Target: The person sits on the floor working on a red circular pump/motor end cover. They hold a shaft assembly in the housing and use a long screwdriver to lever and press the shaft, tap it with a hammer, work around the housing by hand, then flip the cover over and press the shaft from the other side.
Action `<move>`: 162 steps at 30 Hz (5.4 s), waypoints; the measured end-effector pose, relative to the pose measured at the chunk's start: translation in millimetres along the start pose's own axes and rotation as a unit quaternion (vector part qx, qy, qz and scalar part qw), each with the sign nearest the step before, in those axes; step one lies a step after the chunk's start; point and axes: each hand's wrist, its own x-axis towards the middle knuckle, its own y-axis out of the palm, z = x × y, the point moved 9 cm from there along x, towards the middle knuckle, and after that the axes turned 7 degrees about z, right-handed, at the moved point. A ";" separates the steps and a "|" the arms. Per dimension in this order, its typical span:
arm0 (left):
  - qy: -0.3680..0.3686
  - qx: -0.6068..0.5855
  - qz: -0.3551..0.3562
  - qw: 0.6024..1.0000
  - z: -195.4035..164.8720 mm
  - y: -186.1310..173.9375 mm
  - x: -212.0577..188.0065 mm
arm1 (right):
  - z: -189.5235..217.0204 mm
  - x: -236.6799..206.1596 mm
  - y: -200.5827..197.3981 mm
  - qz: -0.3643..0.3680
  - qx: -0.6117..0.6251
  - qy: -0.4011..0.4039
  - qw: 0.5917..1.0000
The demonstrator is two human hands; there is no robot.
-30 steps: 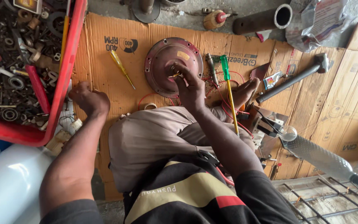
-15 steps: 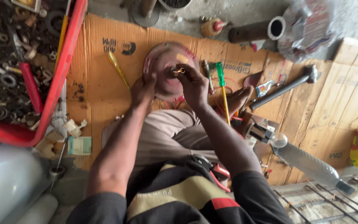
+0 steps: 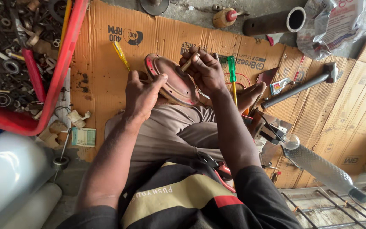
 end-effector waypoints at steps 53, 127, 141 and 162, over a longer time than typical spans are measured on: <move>-0.032 -0.366 0.175 0.913 4.2 49.1 28.9 | -24.1 -42.1 -35.0 -0.068 0.158 -0.008 0.985; 0.204 -0.188 0.100 0.956 -19.2 44.6 3.6 | -6.1 -74.0 -44.2 -0.258 -0.147 0.017 0.955; 0.012 -0.202 0.079 0.976 -10.8 36.9 2.9 | -15.9 -71.8 -36.2 -0.224 0.053 -0.058 0.971; -0.046 -0.187 0.103 0.976 -1.6 30.1 20.2 | -29.2 -62.6 -41.4 -0.277 -0.006 -0.043 0.960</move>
